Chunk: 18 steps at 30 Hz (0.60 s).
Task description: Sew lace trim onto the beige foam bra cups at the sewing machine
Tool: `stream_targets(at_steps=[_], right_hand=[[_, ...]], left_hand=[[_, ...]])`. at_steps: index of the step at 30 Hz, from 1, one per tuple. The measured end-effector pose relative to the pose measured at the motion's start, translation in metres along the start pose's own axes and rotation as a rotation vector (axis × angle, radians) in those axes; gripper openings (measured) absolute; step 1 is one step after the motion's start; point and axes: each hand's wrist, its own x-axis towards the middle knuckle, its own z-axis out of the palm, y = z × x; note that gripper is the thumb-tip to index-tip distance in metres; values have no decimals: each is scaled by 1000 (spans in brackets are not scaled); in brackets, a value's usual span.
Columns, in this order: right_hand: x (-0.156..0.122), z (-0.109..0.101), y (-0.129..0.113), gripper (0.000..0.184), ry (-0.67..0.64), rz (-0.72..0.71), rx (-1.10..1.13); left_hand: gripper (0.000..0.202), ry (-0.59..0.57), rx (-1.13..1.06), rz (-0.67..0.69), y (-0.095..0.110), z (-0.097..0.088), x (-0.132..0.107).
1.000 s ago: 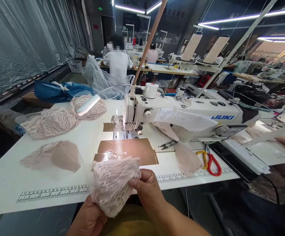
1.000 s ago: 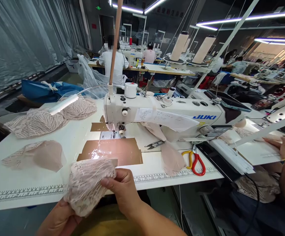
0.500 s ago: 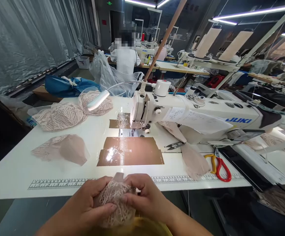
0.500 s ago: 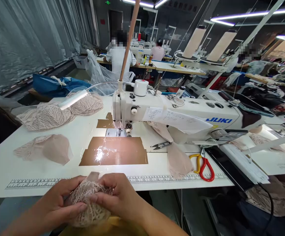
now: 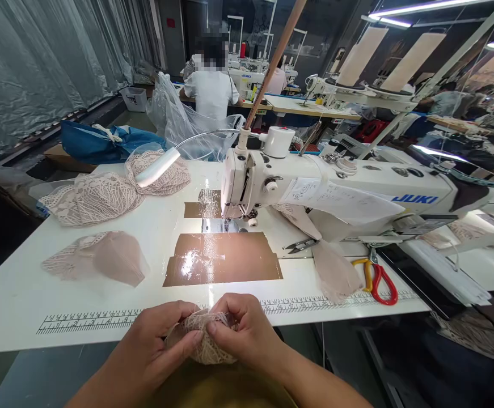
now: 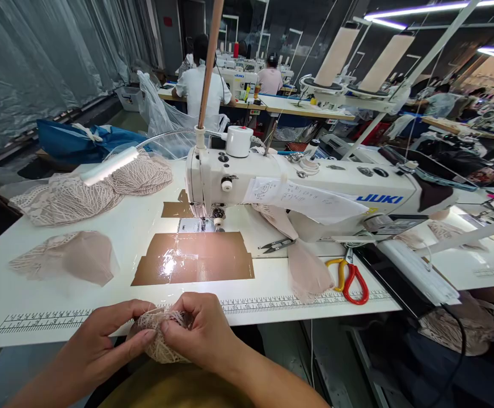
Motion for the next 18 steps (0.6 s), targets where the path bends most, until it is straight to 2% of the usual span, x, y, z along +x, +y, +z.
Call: stream_targets(at_steps=[4, 7, 10, 13, 15, 18], right_hand=[[0, -5, 3, 13, -21, 5, -30], [2, -15, 2, 10, -53, -13, -20], [4, -23, -2, 22, -82, -65, 32], [6, -24, -8, 16, -116, -84, -65], [7, -23, -10, 16, -130, -89, -125], [7, -25, -13, 17, -124, -73, -91]], left_hand=[[25, -100, -135, -17, 5, 3, 8], [31, -103, -253, -45, 4, 6, 12], [31, -90, -290, -55, 1, 10, 14], [31, -99, -278, -46, 2, 13, 16], [30, -140, -315, -52, 5, 13, 18], [25, -244, -457, -88, 7, 9, 22]])
